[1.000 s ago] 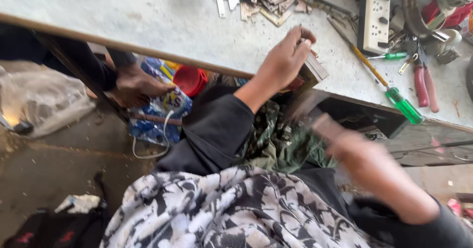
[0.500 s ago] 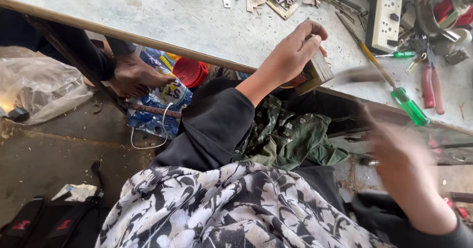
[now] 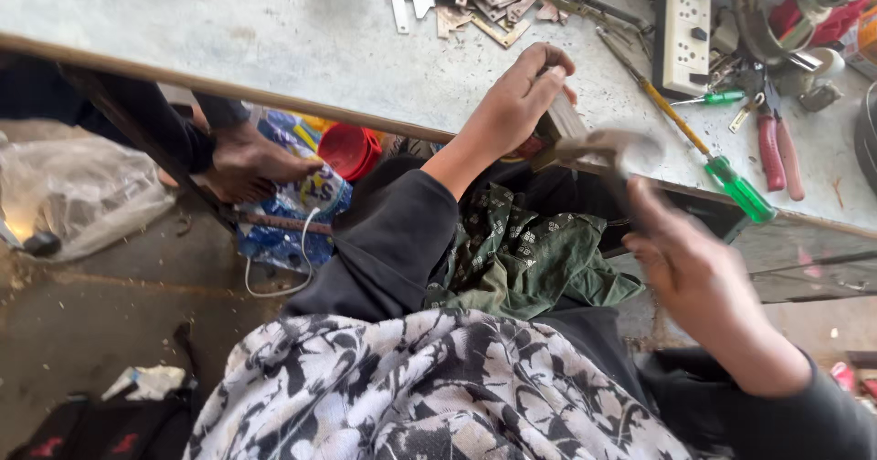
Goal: The person disassembles and adjusts a small electrical transformer by prying at the laminations with a screwdriver, tapping the metal frame with a hammer, and manipulating the copper-wire coil.
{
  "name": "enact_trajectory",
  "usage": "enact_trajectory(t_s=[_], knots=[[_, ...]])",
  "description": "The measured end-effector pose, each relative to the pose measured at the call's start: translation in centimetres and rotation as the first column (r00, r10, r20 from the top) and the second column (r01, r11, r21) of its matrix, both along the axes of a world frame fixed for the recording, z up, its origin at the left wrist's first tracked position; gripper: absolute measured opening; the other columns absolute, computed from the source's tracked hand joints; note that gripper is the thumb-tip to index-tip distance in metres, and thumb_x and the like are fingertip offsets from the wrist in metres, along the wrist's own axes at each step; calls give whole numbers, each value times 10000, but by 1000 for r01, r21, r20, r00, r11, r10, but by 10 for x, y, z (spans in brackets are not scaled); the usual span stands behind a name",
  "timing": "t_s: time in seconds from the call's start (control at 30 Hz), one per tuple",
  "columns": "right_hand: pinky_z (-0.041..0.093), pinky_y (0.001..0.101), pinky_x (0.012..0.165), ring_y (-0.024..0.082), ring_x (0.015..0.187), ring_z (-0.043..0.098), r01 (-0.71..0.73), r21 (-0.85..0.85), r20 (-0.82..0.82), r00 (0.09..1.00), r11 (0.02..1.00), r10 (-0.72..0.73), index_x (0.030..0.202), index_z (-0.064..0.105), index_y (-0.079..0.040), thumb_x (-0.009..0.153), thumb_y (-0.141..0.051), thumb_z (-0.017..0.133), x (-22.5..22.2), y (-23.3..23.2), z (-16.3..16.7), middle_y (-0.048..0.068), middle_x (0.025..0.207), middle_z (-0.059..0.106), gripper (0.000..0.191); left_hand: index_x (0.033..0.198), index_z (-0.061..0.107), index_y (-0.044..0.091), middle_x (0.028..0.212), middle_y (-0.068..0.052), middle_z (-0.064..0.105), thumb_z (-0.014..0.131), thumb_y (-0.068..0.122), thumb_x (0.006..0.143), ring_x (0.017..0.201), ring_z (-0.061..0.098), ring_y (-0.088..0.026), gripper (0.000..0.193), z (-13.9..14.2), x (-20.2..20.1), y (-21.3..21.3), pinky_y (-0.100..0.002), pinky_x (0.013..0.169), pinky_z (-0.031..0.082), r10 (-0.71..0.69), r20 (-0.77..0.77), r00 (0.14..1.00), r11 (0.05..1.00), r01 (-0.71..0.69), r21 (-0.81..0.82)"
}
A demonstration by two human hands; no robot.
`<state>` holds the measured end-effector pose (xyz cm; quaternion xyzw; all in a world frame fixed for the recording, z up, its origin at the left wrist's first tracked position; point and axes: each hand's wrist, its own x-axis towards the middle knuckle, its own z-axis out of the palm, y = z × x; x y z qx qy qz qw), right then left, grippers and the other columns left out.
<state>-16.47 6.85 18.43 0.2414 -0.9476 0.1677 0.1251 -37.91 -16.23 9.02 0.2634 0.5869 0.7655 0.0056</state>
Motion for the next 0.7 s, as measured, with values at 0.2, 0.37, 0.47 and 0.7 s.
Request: enact_trajectory(t_s=[0.2,0.37,0.47,0.7], knots=[[519,443,826,403,902,683,543,-11,202,823,839,-530,1652,496,-125,1029,-125,608,0,-14,42,262,1045,700,633,1165,555,77,1014,-98,725,433,237,1078,975,730,-169,219,-8,0,1,-333,872,579,43,-94,995,999,-39,36],[494,453,1009,416,1202,639,306,98,-201,938,947,-283,1525,557,-88,1021,-172,632,-62,-3,23,247,1302,663,516,1138,583,84,975,-78,742,432,263,1083,948,731,-165,241,-4,10,2,-323,857,572,109,-53,993,994,-108,20],[514,479,919,398,1096,656,252,91,-155,959,963,-237,1461,632,-198,1010,-236,638,-101,-3,0,181,1291,678,452,1145,593,77,940,-70,759,438,273,1075,912,725,-160,260,5,20,6,-316,850,553,242,-71,968,970,-243,1],[525,461,910,348,1086,624,220,156,-387,911,963,-146,1361,702,-158,969,-180,730,-161,-16,-15,142,1122,657,394,1290,564,57,1180,-137,682,527,277,1033,1083,671,-199,340,18,3,-6,-319,968,551,-108,3,994,994,108,-19]])
